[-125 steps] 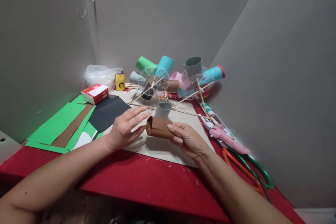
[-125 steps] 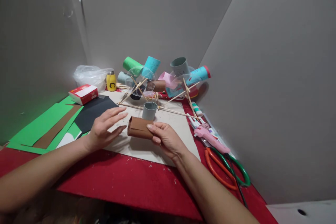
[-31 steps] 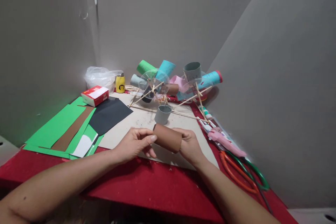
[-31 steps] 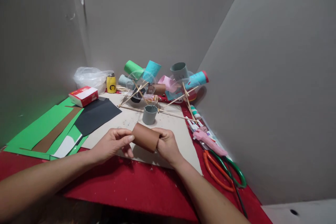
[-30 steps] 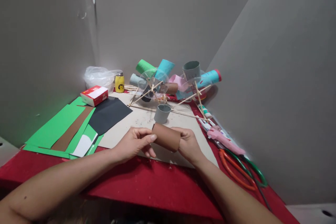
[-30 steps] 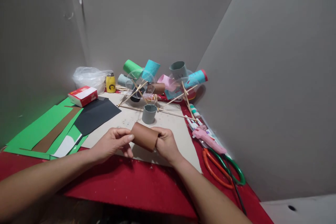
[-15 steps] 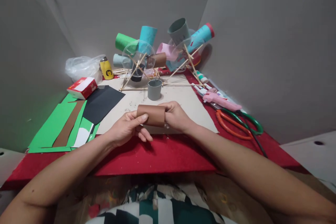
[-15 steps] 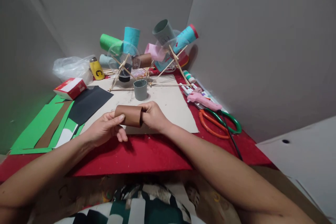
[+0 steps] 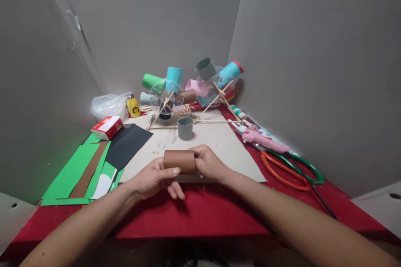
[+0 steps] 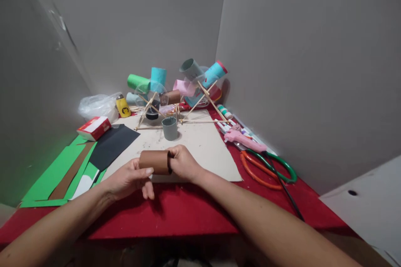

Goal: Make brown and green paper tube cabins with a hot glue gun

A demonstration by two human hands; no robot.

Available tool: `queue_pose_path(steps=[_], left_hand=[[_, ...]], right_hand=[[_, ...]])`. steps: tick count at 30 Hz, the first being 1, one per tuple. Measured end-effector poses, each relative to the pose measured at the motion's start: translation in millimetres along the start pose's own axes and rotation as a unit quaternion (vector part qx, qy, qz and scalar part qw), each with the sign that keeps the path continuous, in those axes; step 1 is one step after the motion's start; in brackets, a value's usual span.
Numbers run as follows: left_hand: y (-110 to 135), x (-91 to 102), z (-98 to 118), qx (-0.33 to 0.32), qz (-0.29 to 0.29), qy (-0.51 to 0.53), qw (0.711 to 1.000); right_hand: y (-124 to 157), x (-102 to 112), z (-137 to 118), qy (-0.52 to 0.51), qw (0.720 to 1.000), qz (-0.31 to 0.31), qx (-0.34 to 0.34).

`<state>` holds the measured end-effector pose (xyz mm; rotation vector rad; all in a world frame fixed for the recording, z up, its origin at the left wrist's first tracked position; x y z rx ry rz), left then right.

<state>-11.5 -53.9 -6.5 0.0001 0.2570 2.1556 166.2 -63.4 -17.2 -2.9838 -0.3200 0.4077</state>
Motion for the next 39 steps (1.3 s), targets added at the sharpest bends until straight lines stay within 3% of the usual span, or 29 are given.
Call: queue_pose_path(steps=[13,19,33,39], left_hand=[[-7,8.1,-16,-0.062,0.009,-0.001,0.998],[-11,16.7,-19,-0.056,0.030,-0.008,0.998],[-34,28.7,-44,-0.074,0.010,-0.016,0.997],[-54,33.9,-54,-0.045,-0.013,-0.007,0.999]], right_hand=[[-9,-3,9,0.053,0.996,-0.019,0.073],[-13,-3,15,0.094,0.991,-0.014,0.091],[-3,-14,29,0.175,0.980,0.043,0.084],[-8,2,39,0.163,0.983,0.076,0.036]])
Point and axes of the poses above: each hand's wrist, its own y-axis away from the middle knuckle, its own x-axis out of the back of the hand, z = x × y, the point moved 1 cm from there along -y, towards the middle knuckle, and after that the axes turned 15 degrees about -y, right-handed, at the moved point
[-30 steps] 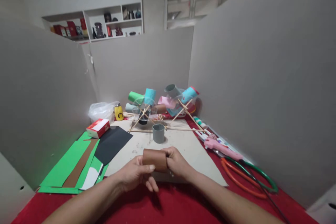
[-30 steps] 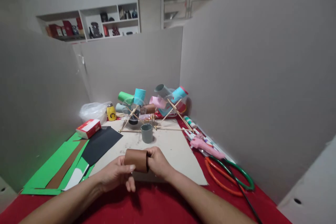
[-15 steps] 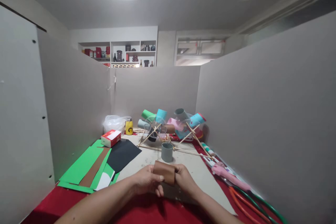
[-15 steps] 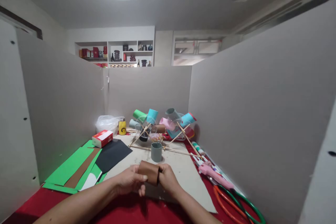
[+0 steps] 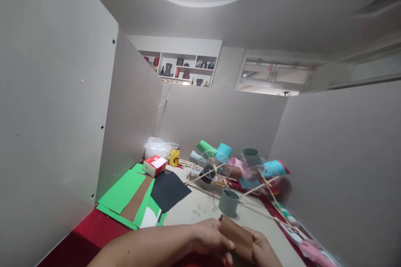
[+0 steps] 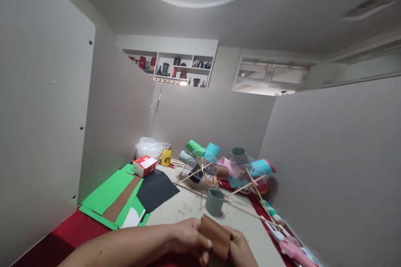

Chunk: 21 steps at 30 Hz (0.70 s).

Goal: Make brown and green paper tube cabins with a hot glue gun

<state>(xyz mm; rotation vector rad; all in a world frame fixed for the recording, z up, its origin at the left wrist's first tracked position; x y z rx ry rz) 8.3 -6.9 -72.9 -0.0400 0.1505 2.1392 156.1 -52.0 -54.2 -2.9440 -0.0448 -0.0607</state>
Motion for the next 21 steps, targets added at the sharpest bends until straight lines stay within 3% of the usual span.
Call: queue_pose_path(steps=[4,9,17,19,21], left_hand=[[-9,-1.4,-5,0.018,0.016,0.011,1.000],[-6,-3.6,-4,-0.005,0.041,0.016,0.999],[33,-20.4,28,-0.050,0.013,-0.030,0.998],[43,-21.6,43,-0.068,0.046,-0.045,0.996],[48,-16.0,57,-0.088,0.140,-0.065,0.984]], right_hand=[[-5,8,9,-0.032,0.999,0.003,-0.017],[-6,2,0,-0.012,1.000,0.001,-0.021],[4,4,-23,-0.020,0.997,0.023,0.073],[6,12,-23,-0.039,0.996,0.049,0.065],[7,21,-22,-0.058,0.994,0.073,0.053]])
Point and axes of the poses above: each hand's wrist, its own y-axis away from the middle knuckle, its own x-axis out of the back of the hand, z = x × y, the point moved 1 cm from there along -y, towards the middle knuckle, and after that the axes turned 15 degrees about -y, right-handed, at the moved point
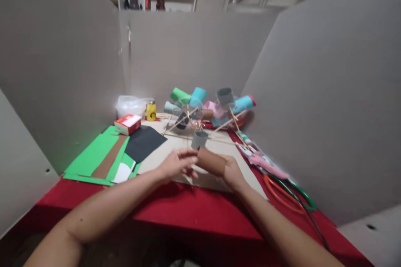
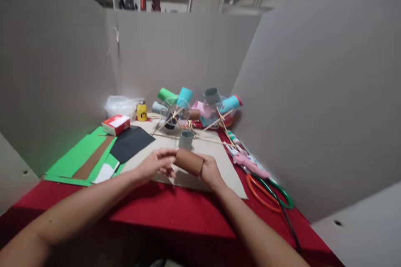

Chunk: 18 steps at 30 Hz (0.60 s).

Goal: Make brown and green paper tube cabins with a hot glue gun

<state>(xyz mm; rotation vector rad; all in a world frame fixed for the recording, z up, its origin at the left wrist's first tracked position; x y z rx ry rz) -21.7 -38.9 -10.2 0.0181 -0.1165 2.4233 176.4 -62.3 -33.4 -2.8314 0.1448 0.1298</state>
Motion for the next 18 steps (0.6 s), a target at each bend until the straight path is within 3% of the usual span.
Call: queue_pose_path(steps=[3,5,14,18], left_hand=[[-5,10.8,10,-0.020,0.120,0.000,0.993],[-7,11.9,9,-0.002,0.140,0.000,0.990],[-3,-8.1,7,0.014,0.079,0.004,0.997],[3,-9.4,10,0.021,0.038,0.011,0.999]], right_hand=[[-1,9,-1,-0.030,0.999,0.034,0.010],[0,10,-4,-0.049,0.998,0.034,0.020],[16,-3,-16,-0.058,0.997,-0.026,0.053],[10,0,-11,-0.057,0.997,-0.040,0.033]])
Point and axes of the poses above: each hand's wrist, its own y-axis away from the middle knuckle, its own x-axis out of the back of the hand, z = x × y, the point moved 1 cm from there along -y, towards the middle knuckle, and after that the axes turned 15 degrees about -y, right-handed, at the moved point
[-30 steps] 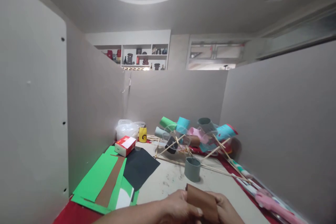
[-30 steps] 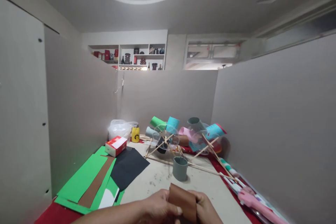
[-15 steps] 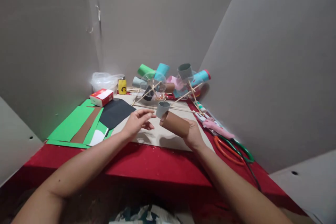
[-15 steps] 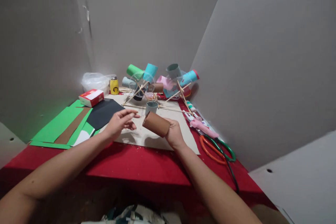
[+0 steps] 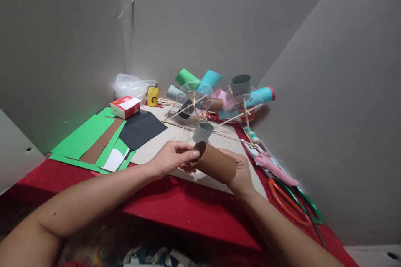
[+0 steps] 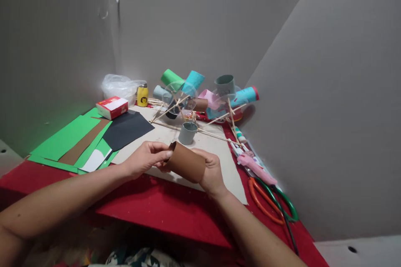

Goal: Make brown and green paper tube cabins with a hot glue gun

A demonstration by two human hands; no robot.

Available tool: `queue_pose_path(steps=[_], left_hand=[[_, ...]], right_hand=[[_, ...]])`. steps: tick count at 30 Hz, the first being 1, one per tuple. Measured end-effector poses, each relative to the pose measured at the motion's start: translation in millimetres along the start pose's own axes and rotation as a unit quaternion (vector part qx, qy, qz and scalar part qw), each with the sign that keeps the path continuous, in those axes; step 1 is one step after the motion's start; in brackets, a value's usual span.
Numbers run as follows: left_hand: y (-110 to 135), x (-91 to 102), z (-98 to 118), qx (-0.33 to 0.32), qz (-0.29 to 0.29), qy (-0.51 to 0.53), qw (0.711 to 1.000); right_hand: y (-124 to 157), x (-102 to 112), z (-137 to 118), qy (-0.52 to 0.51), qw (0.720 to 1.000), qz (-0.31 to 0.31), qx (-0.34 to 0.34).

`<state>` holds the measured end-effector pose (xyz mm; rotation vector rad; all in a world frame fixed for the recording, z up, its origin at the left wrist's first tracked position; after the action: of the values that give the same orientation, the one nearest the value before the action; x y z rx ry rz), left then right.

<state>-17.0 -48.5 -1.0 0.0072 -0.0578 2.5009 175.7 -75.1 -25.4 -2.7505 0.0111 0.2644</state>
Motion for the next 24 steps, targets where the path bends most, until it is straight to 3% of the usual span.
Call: queue_pose_path(steps=[5,14,19,24], left_hand=[[4,2.8,0,-0.021,-0.001,-0.024,0.999],[-1,8.4,-1,0.029,-0.026,-0.125,0.991],[0,5.9,-3,0.040,-0.043,-0.119,0.991],[-1,7.0,-7,0.004,-0.062,-0.107,0.992]], right_hand=[[-10,5,9,0.021,0.999,-0.030,-0.031],[-7,16,28,0.062,0.995,-0.017,-0.079],[-3,19,24,0.073,0.992,-0.035,-0.096],[-1,10,16,0.057,0.991,-0.068,-0.102]])
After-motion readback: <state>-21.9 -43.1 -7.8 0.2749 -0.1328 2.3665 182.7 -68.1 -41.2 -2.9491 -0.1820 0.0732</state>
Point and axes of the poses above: each hand's wrist, its own y-axis away from the middle knuckle, its own x-axis out of the back of the hand, z = x × y, the point moved 1 cm from there along -y, towards the middle knuckle, and after that the axes turned 15 degrees about -y, right-handed, at the moved point
